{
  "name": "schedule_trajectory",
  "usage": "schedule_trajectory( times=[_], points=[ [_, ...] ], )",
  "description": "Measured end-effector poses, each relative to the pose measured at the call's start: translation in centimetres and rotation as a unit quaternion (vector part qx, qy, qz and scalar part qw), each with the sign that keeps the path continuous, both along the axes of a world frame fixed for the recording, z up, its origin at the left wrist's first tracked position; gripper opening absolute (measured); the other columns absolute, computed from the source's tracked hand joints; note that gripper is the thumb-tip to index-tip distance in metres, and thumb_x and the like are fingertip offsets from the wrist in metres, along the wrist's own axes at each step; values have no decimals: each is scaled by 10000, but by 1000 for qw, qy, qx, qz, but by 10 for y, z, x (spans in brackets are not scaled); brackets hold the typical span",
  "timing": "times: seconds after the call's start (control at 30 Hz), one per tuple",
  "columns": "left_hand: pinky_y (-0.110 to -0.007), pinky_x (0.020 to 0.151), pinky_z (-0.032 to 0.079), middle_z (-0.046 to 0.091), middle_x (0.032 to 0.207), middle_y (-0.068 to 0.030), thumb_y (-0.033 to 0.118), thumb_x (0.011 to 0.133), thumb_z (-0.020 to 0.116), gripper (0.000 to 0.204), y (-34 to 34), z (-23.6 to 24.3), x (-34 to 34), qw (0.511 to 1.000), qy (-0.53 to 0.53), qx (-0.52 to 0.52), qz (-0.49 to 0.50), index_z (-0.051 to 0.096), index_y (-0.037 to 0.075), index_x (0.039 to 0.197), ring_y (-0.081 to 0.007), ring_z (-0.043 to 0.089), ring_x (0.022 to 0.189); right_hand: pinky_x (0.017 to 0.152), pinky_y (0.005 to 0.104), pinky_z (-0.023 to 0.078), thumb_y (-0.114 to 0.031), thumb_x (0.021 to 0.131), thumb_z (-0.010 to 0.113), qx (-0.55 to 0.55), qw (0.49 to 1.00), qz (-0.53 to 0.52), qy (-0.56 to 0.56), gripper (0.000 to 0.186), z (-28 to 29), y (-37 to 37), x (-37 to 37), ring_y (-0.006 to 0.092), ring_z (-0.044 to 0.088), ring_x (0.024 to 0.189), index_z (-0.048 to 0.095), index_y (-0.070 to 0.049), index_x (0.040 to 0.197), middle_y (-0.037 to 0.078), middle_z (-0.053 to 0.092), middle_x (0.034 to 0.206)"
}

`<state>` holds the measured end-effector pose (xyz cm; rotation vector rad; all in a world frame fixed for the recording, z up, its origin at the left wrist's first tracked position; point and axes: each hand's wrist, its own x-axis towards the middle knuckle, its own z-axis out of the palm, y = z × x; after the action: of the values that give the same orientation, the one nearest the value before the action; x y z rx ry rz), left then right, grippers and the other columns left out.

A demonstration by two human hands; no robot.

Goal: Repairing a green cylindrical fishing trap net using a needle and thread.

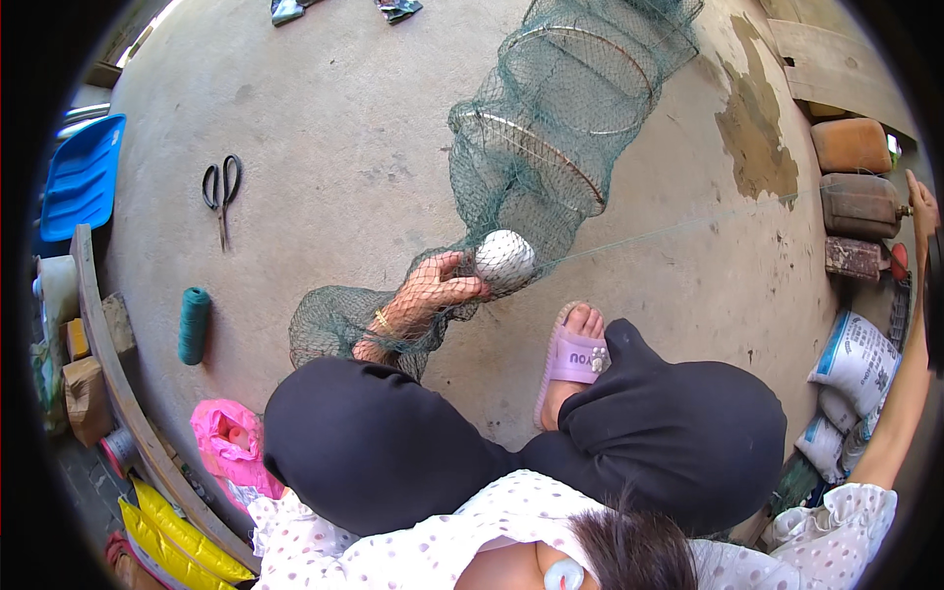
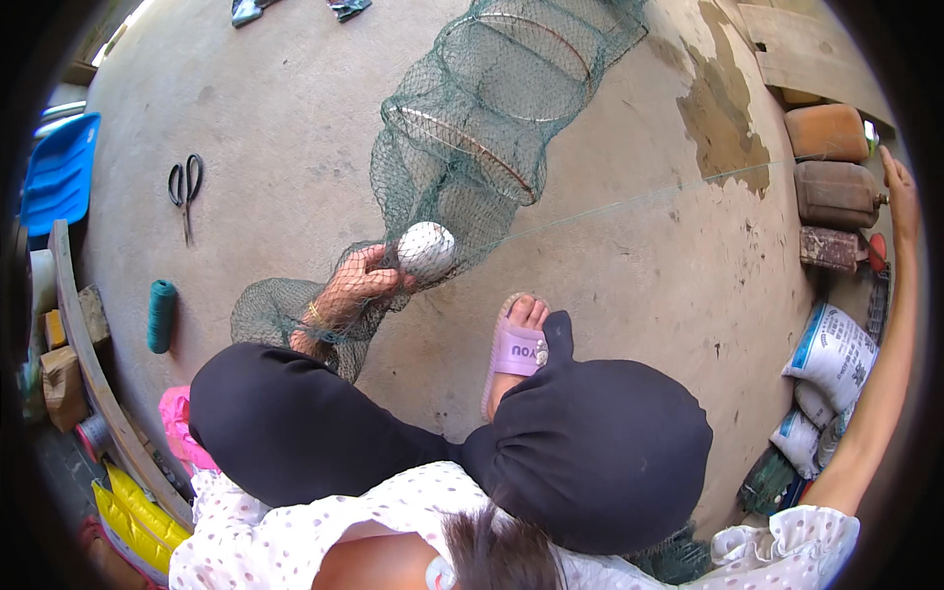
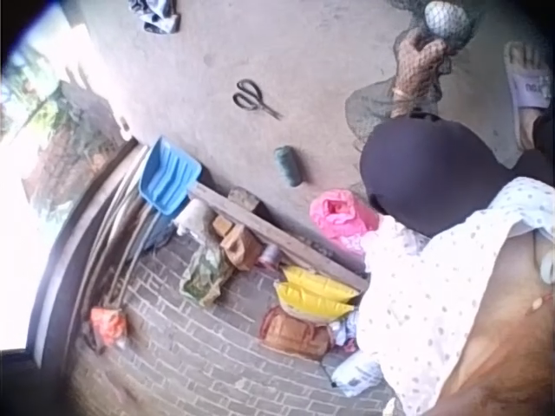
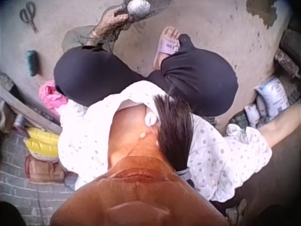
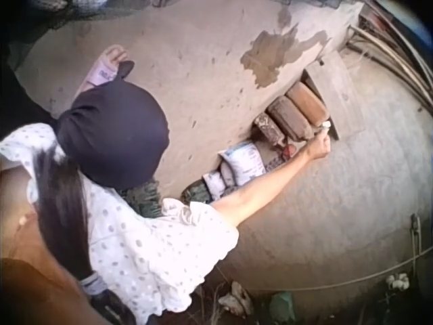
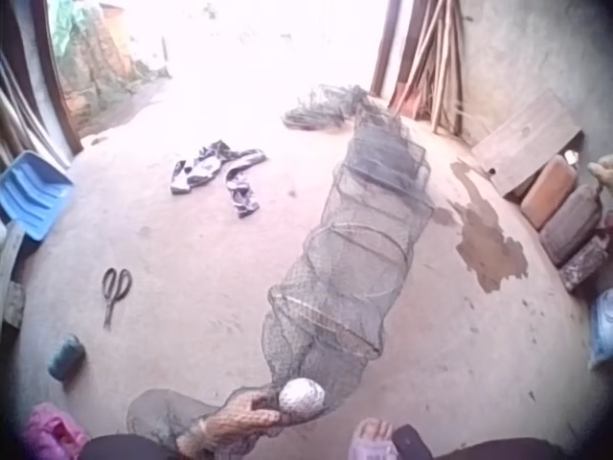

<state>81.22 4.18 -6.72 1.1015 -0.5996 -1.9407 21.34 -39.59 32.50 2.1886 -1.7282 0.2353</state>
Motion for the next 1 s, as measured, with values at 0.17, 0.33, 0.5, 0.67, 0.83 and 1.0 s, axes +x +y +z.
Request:
schedule_trajectory(
  times=[0.17, 0.33, 0.5, 0.67, 0.83, 1.0],
  points=[
    [-229, 765, 474, 641, 1008, -11, 150, 849, 713, 416, 3, -3, 8, 999, -18, 24, 32, 567, -27, 1196, -68, 574, 861, 531, 262, 281, -419, 929, 592, 73, 995, 4, -64, 479, -71, -12, -18, 66, 325, 591, 412, -102, 618, -51, 352, 617],
    [-231, 797, 470, 640, 1039, -12, 136, 857, 700, 393, -5, 4, -4, 998, 24, 22, 61, 577, -17, 1198, -62, 570, 873, 561, 246, 316, -331, 919, 604, 148, 989, -5, 4, 359, -105, -6, -38, 61, 383, 619, 530, -68, 687, -45, 432, 666],
    [-234, 831, 464, 642, 1072, -25, 163, 869, 684, 388, -1, 14, 5, 997, -23, 21, 65, 577, -16, 1196, -70, 576, 898, 587, 202, 380, -75, 873, 555, 371, 897, 50, -237, 208, -165, 129, 174, 51, 440, 672, 638, -14, 1053, -3, 585, 891],
    [-242, 828, 464, 644, 1062, -35, 224, 864, 679, 404, 2, 7, 5, 996, -21, 50, 64, 589, -11, 1180, -86, 583, 908, 653, 311, 488, 60, 834, 559, 387, 808, 425, -131, 251, -207, 233, 317, 187, 576, 714, 673, -18, 1044, 86, 595, 841],
    [-214, 623, 398, 567, 827, 22, 268, 841, 686, 312, -7, 23, -5, 995, -22, 47, 82, 577, 47, 1032, -52, 494, 691, 632, 335, 480, 65, 803, 586, 339, 765, 518, -178, 281, -251, 254, 373, 283, 573, 713, 643, -17, 1066, 119, 550, 820],
    [-208, 490, 345, 513, 676, 48, 292, 826, 683, 266, -10, 29, -5, 993, -49, 60, 94, 564, 86, 945, -42, 439, 550, 727, 382, 480, 87, 700, 545, 316, 754, 557, -146, 129, -265, 249, 396, 294, 567, 795, 565, 1, 794, 135, 529, 843]
  ],
)
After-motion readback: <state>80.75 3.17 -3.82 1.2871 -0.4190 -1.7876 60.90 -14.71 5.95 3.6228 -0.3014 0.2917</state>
